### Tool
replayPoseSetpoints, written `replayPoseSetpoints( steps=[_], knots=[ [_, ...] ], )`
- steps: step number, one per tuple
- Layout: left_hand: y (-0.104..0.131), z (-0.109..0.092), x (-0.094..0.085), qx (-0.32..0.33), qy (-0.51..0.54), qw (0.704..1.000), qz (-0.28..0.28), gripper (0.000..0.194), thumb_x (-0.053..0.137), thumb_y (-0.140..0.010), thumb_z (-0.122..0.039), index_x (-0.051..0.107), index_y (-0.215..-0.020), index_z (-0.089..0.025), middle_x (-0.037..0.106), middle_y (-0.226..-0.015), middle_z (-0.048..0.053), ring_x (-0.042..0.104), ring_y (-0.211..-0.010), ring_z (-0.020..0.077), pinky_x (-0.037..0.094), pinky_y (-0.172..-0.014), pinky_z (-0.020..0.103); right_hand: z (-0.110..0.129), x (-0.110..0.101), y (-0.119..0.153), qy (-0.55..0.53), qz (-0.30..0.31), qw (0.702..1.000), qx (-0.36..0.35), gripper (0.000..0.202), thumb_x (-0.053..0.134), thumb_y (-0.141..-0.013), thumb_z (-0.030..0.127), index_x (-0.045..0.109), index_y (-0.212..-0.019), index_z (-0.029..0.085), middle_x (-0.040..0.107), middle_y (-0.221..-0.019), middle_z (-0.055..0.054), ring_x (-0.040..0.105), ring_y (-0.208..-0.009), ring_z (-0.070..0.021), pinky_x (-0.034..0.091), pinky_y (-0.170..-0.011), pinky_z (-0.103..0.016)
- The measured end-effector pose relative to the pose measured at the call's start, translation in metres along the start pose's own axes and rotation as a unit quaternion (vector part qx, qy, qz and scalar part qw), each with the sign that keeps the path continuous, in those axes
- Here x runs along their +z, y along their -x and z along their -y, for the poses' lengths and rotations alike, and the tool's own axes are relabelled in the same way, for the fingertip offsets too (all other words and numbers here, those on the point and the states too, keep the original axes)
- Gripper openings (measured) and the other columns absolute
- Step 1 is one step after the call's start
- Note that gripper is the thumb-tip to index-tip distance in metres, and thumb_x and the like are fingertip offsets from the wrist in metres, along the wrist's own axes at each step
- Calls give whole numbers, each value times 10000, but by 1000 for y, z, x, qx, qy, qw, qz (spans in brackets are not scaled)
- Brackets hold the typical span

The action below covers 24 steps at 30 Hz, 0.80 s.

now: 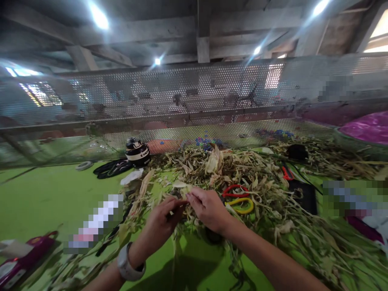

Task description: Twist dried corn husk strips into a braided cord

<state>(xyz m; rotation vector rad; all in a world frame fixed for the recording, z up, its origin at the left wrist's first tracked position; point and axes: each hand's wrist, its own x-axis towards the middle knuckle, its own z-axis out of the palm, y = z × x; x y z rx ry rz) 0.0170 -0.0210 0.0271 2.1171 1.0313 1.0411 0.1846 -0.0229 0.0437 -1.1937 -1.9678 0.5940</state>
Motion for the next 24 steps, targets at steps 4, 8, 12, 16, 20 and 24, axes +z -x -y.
replayPoseSetpoints(
  steps=[4, 8, 12, 16, 20, 24],
  knots=[
    [0, -1, -7, -137, 126, 975, 121, 246, 549, -779, -324, 688, -770, -121, 603, -636, 34, 509, -582, 123, 387, -534, 212, -3, 2, 1, -10, 28, 1000, 4, 267, 405, -883, 302, 486, -668, 166, 398, -557, 42, 357, -518, -84, 278, -499, -197],
    [-1, 7, -13, -206, 174, 954, 132, 308, 629, -699, -401, 691, -700, -99, 590, -559, 19, 442, -498, 90, 328, -471, 196, -1, -2, 5, 21, 51, 998, -12, 225, 404, -888, 298, 555, -786, 167, 458, -569, 39, 381, -512, -84, 284, -500, -193],
    [0, 12, -16, -219, 179, 956, 81, 267, 661, -665, -373, 705, -723, -116, 653, -629, 45, 492, -535, 108, 353, -494, 201, -2, -6, 7, 115, 81, 988, -57, 164, 436, -864, 240, 581, -820, 179, 539, -679, 0, 468, -636, -114, 332, -598, -213],
    [2, 13, -13, -197, 150, 968, 42, 216, 641, -683, -341, 698, -691, -133, 639, -612, 26, 495, -542, 110, 362, -502, 198, -4, -3, 5, 129, 76, 988, -42, 181, 487, -812, 217, 507, -638, 168, 485, -669, -1, 446, -632, -115, 323, -579, -214],
    [6, 15, -7, -122, 4, 992, 43, 257, 598, -729, -290, 648, -532, -132, 544, -499, -6, 437, -501, 93, 309, -468, 191, 0, 1, 3, 55, 49, 997, 6, 179, 477, -751, 116, 419, -591, 171, 427, -633, 23, 410, -591, -95, 294, -543, -200],
    [10, 20, -5, -95, -24, 994, 52, 181, 594, -728, -201, 665, -573, -139, 598, -527, 2, 501, -513, 103, 356, -484, 180, -2, 6, 3, -7, 37, 999, 18, 201, 474, -762, 164, 394, -578, 173, 409, -625, 26, 387, -597, -98, 287, -549, -209]
  ],
)
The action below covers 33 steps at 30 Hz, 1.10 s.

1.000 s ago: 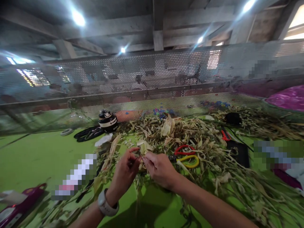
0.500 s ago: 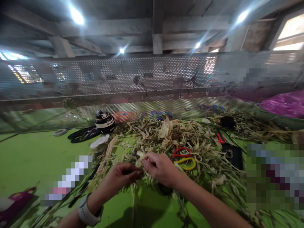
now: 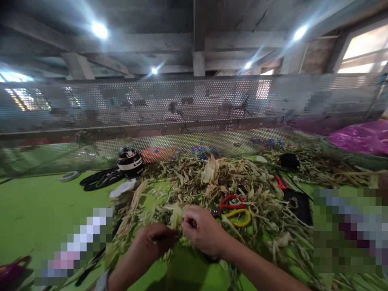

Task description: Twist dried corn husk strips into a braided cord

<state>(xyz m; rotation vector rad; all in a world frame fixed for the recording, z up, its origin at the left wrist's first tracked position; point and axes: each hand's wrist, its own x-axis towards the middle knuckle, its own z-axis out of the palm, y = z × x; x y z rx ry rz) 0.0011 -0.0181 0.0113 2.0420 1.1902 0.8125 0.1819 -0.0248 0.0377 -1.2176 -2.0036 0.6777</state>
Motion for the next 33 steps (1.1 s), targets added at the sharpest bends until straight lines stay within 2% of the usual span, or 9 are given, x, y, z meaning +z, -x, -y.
replayPoseSetpoints(
  steps=[4, 9, 13, 17, 21, 24, 27, 30, 33],
  knots=[
    [4, 12, 1, 96, -12, 993, -69, 175, 540, -785, -182, 693, -701, -172, 639, -591, 14, 559, -540, 113, 416, -506, 179, -12, 4, -5, -124, -4, 987, 102, 231, 471, -787, 286, 414, -593, 174, 375, -564, 47, 340, -535, -85, 274, -508, -206],
    [8, 18, -1, 258, -112, 948, -151, 161, 581, -773, -171, 701, -859, -234, 660, -765, 57, 601, -688, 162, 462, -605, 248, -22, 9, -10, -234, 3, 956, 175, 280, 519, -744, 387, 439, -588, 169, 383, -516, 61, 348, -483, -72, 269, -476, -202],
    [7, 10, -1, 287, -57, 956, -8, 209, 584, -775, -157, 706, -898, -275, 711, -868, 65, 638, -757, 178, 473, -668, 261, -19, 13, -9, -284, 3, 941, 183, 298, 546, -714, 416, 438, -584, 170, 394, -513, 62, 349, -483, -69, 268, -475, -198],
    [4, 8, 8, 204, 99, 969, 99, 161, 587, -779, -224, 733, -838, -259, 729, -792, 81, 658, -734, 185, 476, -668, 252, -20, 18, -7, -259, 20, 949, 176, 317, 558, -711, 421, 423, -572, 170, 368, -509, 67, 299, -486, -64, 238, -463, -197],
    [0, 14, 15, -2, 185, 981, 65, 103, 695, -662, -283, 737, -647, -191, 691, -603, 64, 596, -568, 155, 437, -569, 234, -26, 21, -6, -199, 31, 971, 129, 301, 531, -754, 388, 428, -579, 165, 372, -537, 60, 324, -523, -71, 274, -490, -194],
    [-4, 19, 11, -114, 285, 950, 61, 145, 730, -602, -295, 711, -615, -152, 651, -563, 25, 513, -504, 104, 386, -509, 201, -26, 18, -4, -112, 13, 988, 101, 272, 502, -791, 331, 439, -585, 164, 391, -561, 47, 364, -554, -88, 313, -523, -206],
    [-8, 22, 4, -161, 354, 918, 71, 159, 743, -591, -283, 693, -607, -133, 637, -567, 9, 496, -515, 83, 375, -525, 188, -20, 6, -3, -4, 31, 999, 31, 214, 530, -794, 288, 514, -623, 160, 466, -677, 7, 449, -658, -119, 375, -626, -241],
    [-8, 23, 1, -157, 386, 905, 88, 161, 746, -576, -261, 695, -618, -115, 633, -557, 14, 490, -506, 84, 372, -519, 192, -16, -11, -4, -5, 74, 997, -24, 206, 584, -783, 325, 569, -655, 165, 511, -932, -39, 501, -872, -147, 388, -808, -272],
    [-8, 22, 0, -184, 386, 898, 103, 149, 730, -566, -245, 694, -598, -104, 634, -548, 24, 489, -486, 88, 371, -501, 200, -14, -27, -5, -73, 143, 987, 21, 282, 562, -800, 395, 553, -650, 157, 553, -797, -22, 529, -754, -127, 422, -731, -254]
  ],
)
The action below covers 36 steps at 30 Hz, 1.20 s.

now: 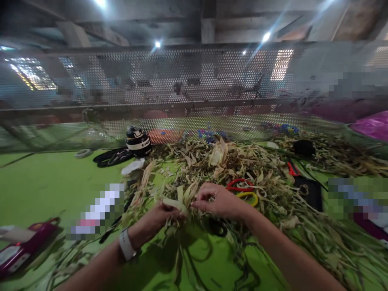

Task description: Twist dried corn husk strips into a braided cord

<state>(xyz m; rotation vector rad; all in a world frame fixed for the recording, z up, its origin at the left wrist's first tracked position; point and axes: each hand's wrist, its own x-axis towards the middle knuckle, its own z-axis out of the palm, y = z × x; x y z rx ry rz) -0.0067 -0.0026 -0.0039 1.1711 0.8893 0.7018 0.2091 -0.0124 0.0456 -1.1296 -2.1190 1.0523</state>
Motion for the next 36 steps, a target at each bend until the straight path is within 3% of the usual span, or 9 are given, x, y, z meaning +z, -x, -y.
replayPoseSetpoints(
  steps=[2, 4, 10, 13, 17, 21, 29, 34, 36],
  knots=[
    [1, -1, 1, -31, 4, 1000, 4, 139, 715, -560, -236, 691, -584, -102, 636, -551, 32, 503, -494, 101, 379, -498, 208, 2, -6, 2, -67, 81, 994, 44, 317, 523, -819, 431, 539, -666, 154, 526, -627, 14, 506, -594, -102, 419, -589, -220],
    [2, -3, 3, -39, 7, 999, -11, 136, 706, -553, -232, 688, -584, -102, 626, -539, 27, 497, -490, 102, 380, -489, 208, 5, -5, 4, -107, 142, 983, 40, 305, 517, -823, 422, 551, -692, 150, 532, -624, 16, 504, -571, -96, 410, -553, -207],
    [1, 1, 6, -43, -8, 998, -51, 227, 743, -546, -296, 661, -614, -95, 585, -503, 3, 438, -431, 70, 331, -435, 190, 20, 22, 7, -71, 226, 969, -69, 185, 568, -800, 302, 629, -696, 163, 613, -818, -23, 575, -814, -135, 434, -759, -252],
    [-1, 4, 3, -48, -1, 998, -35, 281, 724, -585, -362, 646, -602, -92, 571, -505, -1, 439, -429, 67, 318, -433, 187, 22, 22, 10, -31, 182, 982, -46, 154, 566, -795, 274, 627, -705, 165, 625, -811, -23, 594, -725, -127, 447, -680, -238],
    [0, 3, -2, -33, 16, 999, -34, 314, 735, -587, -385, 642, -626, -88, 591, -559, 14, 471, -469, 70, 342, -457, 180, 12, 2, 8, -99, 156, 979, 82, 206, 484, -839, 329, 562, -764, 155, 638, -840, -29, 566, -486, -76, 431, -485, -198],
    [2, -1, -2, -25, 16, 1000, -2, 293, 726, -624, -385, 645, -657, -105, 581, -549, -8, 443, -461, 46, 323, -450, 157, -3, -5, -1, -91, 18, 984, 152, 268, 527, -802, 408, 464, -677, 180, 589, -611, 33, 466, -345, -61, 352, -337, -174],
    [-1, 4, -3, -51, 43, 997, -40, 325, 760, -562, -405, 670, -679, -115, 608, -556, -5, 472, -451, 60, 360, -466, 182, -10, 7, -9, -148, -79, 975, 145, 289, 550, -778, 453, 477, -704, 184, 500, -501, 76, 390, -312, -40, 309, -306, -160],
    [0, 4, -3, -50, -32, 997, 48, 325, 752, -556, -412, 656, -605, -106, 598, -535, 2, 467, -467, 68, 352, -486, 193, -16, 16, -12, -144, -102, 976, 129, 276, 527, -798, 442, 460, -706, 190, 467, -503, 78, 375, -327, -48, 300, -324, -173],
    [1, 3, -1, -45, -52, 996, 48, 342, 745, -554, -432, 628, -573, -111, 570, -513, -11, 441, -456, 63, 335, -472, 190, -18, 18, -12, -90, -117, 983, 112, 263, 482, -829, 429, 465, -719, 191, 480, -526, 61, 423, -376, -73, 355, -375, -198]
  ],
)
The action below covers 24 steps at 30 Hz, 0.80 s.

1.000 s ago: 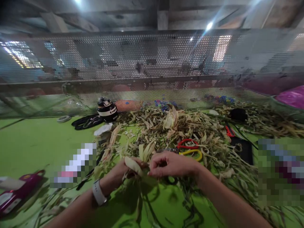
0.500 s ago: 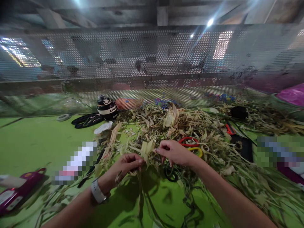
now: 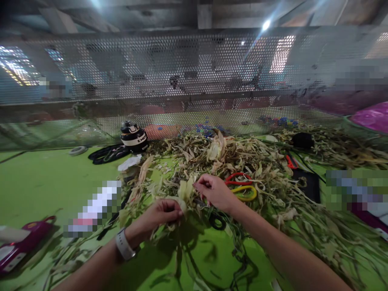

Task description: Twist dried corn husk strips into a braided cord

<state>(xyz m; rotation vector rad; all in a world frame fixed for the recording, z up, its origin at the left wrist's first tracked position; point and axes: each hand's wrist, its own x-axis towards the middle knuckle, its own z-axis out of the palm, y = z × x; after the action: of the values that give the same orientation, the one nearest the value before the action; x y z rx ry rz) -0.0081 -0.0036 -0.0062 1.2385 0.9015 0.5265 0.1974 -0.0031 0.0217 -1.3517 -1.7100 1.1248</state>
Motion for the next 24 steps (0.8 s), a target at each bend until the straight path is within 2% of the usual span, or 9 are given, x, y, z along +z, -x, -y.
replayPoseSetpoints(
  steps=[3, 5, 7, 10, 13, 16, 19, 22, 24],
  knots=[
    [2, -1, 4, 21, 11, 999, -24, 335, 725, -586, -433, 616, -624, -119, 548, -549, -23, 437, -489, 64, 322, -474, 182, 3, 4, 5, 161, -112, 973, -119, 192, 493, -838, 366, 534, -794, 184, 581, -778, -35, 558, -729, -163, 458, -682, -308],
    [2, -1, 7, 31, 18, 999, -32, 326, 714, -604, -426, 607, -641, -120, 533, -562, -26, 434, -505, 67, 322, -482, 184, 6, 10, 9, 257, -157, 934, -192, 164, 535, -818, 347, 575, -838, 189, 569, -995, -83, 481, -1009, -224, 365, -889, -389],
    [2, -1, 9, 41, 4, 999, -32, 326, 705, -612, -426, 603, -642, -118, 518, -556, -29, 421, -503, 69, 319, -481, 189, 6, 20, 12, 303, -126, 921, -210, 183, 564, -799, 370, 599, -821, 192, 549, -1077, -93, 393, -1127, -256, 287, -956, -427],
    [0, 0, 11, 66, -29, 997, -34, 327, 687, -626, -435, 608, -645, -118, 508, -555, -34, 395, -497, 66, 308, -473, 189, 0, 34, 11, 288, -67, 940, -168, 190, 590, -779, 371, 606, -763, 183, 579, -1025, -90, 430, -1088, -255, 311, -928, -424],
    [-1, 2, 9, 64, -29, 997, -36, 321, 687, -636, -431, 599, -624, -122, 503, -544, -38, 393, -494, 63, 304, -472, 183, -6, 37, 6, 194, -63, 972, -115, 128, 589, -777, 284, 583, -712, 173, 609, -944, -73, 512, -981, -219, 362, -880, -381],
    [-2, 4, 3, 44, 29, 997, -54, 303, 701, -643, -406, 611, -669, -118, 540, -564, -21, 436, -502, 68, 324, -486, 182, -2, 23, 6, 68, -54, 989, -120, 112, 577, -781, 271, 578, -736, 169, 585, -1044, -75, 514, -1031, -201, 362, -906, -348],
    [-2, 3, -5, 37, 122, 990, -64, 294, 712, -644, -393, 621, -712, -122, 572, -601, -5, 462, -499, 71, 340, -491, 187, 10, 4, 11, 4, 92, 980, -178, 104, 577, -773, 264, 612, -782, 167, 564, -1100, -68, 521, -1037, -184, 375, -905, -325],
    [-1, -1, -10, 44, 165, 982, -79, 273, 735, -628, -364, 627, -696, -123, 577, -604, -8, 466, -499, 62, 340, -498, 178, 15, -3, 14, 84, 212, 946, -232, 120, 543, -741, 159, 661, -741, 180, 609, -1042, -45, 528, -1006, -180, 343, -929, -338],
    [0, -4, -9, 67, 162, 981, -83, 252, 740, -629, -340, 630, -669, -117, 573, -596, -9, 460, -506, 54, 331, -499, 167, 11, 1, 13, 191, 177, 936, -237, 185, 512, -722, 118, 682, -733, 190, 638, -989, -48, 524, -990, -193, 317, -934, -361]
  ],
)
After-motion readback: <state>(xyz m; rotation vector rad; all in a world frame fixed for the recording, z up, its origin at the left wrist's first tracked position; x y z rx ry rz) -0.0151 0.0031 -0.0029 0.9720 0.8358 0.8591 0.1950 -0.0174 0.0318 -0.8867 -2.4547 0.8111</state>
